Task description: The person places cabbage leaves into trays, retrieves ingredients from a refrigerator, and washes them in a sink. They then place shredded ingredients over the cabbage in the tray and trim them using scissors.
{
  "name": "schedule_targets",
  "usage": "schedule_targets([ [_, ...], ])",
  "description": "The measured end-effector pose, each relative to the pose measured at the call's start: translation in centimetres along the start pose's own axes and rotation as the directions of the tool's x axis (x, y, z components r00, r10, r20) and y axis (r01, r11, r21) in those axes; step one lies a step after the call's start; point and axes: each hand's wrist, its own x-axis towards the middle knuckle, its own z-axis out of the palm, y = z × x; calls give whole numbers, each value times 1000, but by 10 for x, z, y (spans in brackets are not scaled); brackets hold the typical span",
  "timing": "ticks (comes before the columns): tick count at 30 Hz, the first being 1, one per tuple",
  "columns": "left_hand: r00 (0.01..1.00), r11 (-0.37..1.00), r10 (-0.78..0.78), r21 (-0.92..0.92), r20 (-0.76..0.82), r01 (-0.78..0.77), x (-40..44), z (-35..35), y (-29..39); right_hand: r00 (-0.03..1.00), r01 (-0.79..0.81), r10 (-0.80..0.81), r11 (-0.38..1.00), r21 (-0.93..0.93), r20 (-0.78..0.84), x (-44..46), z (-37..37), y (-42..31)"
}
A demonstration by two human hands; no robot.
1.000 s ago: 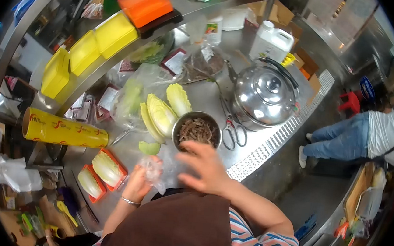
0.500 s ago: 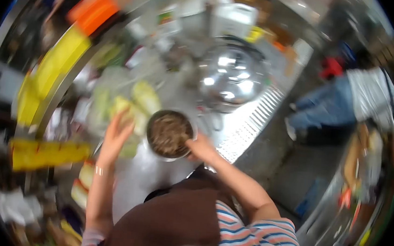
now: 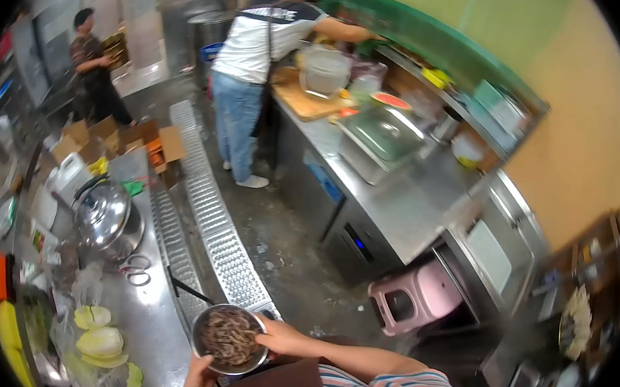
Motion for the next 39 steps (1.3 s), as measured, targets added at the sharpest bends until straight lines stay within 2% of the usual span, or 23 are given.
schedule_targets([
  [1,999,996,-41,83,15,40,4,16,-7,994,1,2,1000,31,-105,-19,-3,14],
  [3,988,986,-112,134,102,98,16,40,-30,977,4,12,997,75,-214,-64,-15,29],
  [5,943,969,-208,186,259,163,32,63,-45,944,-14,48,994,104,-326,-102,-22,59],
  [6,920,945,-313,177,234,277,34,80,-52,922,-24,82,987,157,-378,-120,-24,73],
  [7,884,914,-386,239,264,327,41,93,-57,896,-3,95,978,208,-433,-137,-25,85],
  [9,819,863,-500,247,281,441,40,137,-59,834,74,55,975,209,-549,-162,-26,115],
  [10,805,816,-554,330,213,474,38,171,-57,811,113,59,960,255,-582,-181,-31,119],
  [11,767,807,-582,302,269,507,45,179,-74,790,154,52,948,280,-611,-201,-40,121],
  [13,711,746,-660,323,243,582,55,207,-104,773,152,117,920,362,-623,-236,-58,139],
  [14,699,734,-672,343,245,586,61,219,-123,756,157,115,924,349,-644,-254,-69,152],
  [16,599,630,-774,341,205,698,69,242,-152,716,162,117,931,327,-689,-289,-84,170],
  [19,549,564,-819,403,165,721,64,308,-192,706,156,141,925,346,-695,-346,-113,206],
  [21,539,552,-828,397,156,733,62,344,-213,681,175,171,906,385,-712,-376,-133,222],
  [25,555,579,-813,338,174,742,82,380,-245,505,471,181,761,446,-844,-414,-180,265],
  [27,694,745,-664,335,279,577,97,405,-253,429,534,146,755,380,-891,-426,-220,287],
  [29,719,772,-633,308,287,557,121,432,-262,333,638,120,701,317,-935,-437,-262,295],
  [31,748,789,-606,321,271,524,149,458,-273,209,538,37,830,147,-977,-448,-307,303],
  [33,754,827,-552,347,356,442,171,504,-284,92,562,68,820,108,-993,-459,-348,297],
  [34,748,835,-544,332,381,439,185,525,-291,75,566,35,822,71,-997,-468,-371,296],
  [37,709,830,-558,290,432,476,217,575,-305,-37,564,132,821,88,-991,-476,-439,317],
  [38,684,817,-576,287,448,500,224,584,-306,-32,558,142,824,100,-989,-477,-463,327],
  [39,686,810,-585,287,432,511,228,590,-308,-91,541,112,840,45,-989,-478,-489,339],
])
